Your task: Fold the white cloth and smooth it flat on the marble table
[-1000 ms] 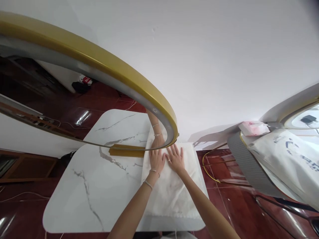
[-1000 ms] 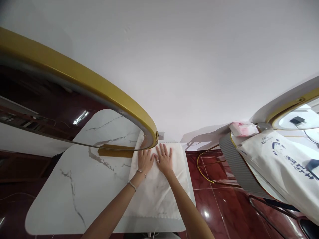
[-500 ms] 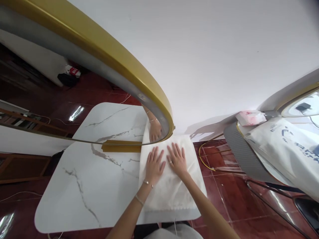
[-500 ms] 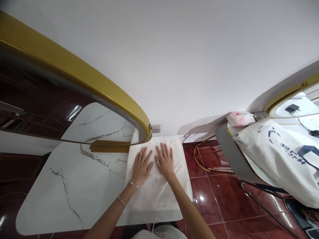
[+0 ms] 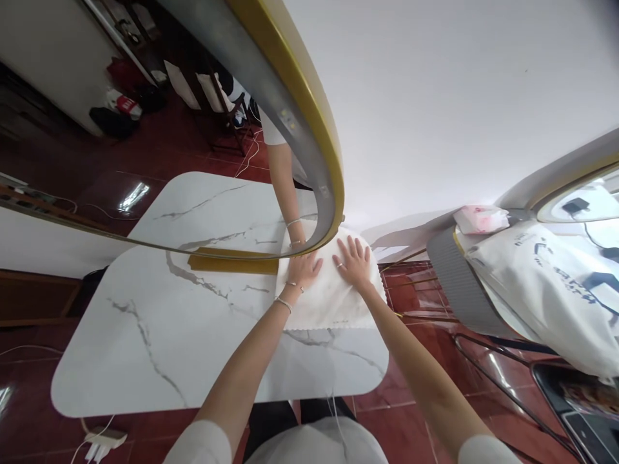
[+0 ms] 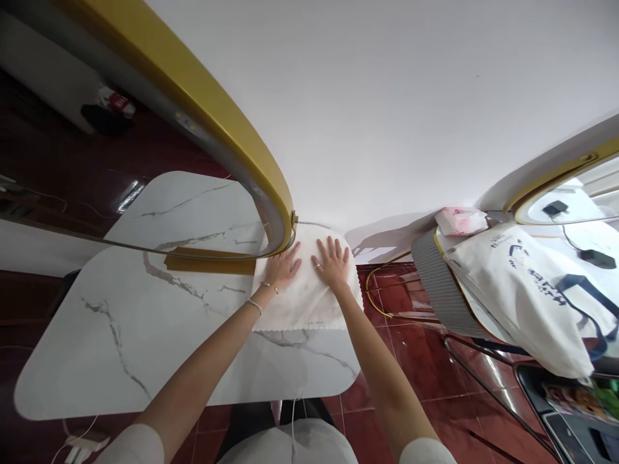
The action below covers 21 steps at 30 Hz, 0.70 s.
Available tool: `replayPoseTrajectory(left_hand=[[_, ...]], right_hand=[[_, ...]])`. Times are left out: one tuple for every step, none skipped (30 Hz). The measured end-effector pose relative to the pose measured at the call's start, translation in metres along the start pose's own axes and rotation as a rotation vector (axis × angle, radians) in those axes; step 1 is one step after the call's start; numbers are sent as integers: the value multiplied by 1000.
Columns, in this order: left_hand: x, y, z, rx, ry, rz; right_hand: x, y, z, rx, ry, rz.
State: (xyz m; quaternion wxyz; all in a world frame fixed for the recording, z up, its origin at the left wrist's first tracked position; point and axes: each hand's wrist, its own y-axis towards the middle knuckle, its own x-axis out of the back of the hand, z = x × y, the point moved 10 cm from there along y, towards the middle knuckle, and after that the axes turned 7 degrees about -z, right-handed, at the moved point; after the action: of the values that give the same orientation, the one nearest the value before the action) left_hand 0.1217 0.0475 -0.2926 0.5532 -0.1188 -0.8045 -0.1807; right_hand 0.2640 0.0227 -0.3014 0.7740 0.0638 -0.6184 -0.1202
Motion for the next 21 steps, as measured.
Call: replayPoseTrajectory(left_hand=[[1,1,0,1,-4,0],[3,-3,0,0,-9,-10],[7,-12,-1,-2,-11,-29],[12,-26,-1,-5,-10,-51],[17,-44,-1,-8,-7,-73],[22,-65,-2,-11,1,-90],[27,-89,-3,-15,11,-99],[30,-113,-5,-17,24,-96],[32,-137,-7,-16,37,-88],[34,-160,-9,-13,49,-78],[36,-181,-12,-10,60,-69],[37,-199,-15,-10,68,-61],[37,-212,-18,-12,74,-55],[37,-222,-20,-14,77,-52],[37,-227,-22,-16,77,-54],[37,-227,-22,-16,73,-57],[36,-222,-22,-16,65,-60],[35,-214,-21,-16,55,-62],[33,-202,-19,-18,43,-63],[31,-187,-16,-20,32,-62],[29,-171,-14,-23,23,-63]], right_hand=[[2,3,0,5,13,-18],[5,2,0,9,25,-40],[10,-4,0,6,34,-65],[15,-13,0,-6,40,-86],[20,-27,-1,-26,43,-102],[26,-44,-1,-42,46,-109],[31,-65,0,-48,44,-108],[35,-87,4,-41,45,-102],[39,-110,9,-8,38,-87],[42,-134,15,21,15,-62],[44,-157,20,52,-7,-29],[46,-177,24,65,-28,-8],[48,-193,27,72,-44,9],[49,-205,28,76,-57,20],[50,-212,29,75,-67,25],[50,-214,28,76,-74,26],[49,-211,27,76,-78,25],[48,-203,25,76,-81,23],[45,-191,21,74,-83,21],[42,-176,17,71,-84,20],[38,-159,12,66,-85,22]])
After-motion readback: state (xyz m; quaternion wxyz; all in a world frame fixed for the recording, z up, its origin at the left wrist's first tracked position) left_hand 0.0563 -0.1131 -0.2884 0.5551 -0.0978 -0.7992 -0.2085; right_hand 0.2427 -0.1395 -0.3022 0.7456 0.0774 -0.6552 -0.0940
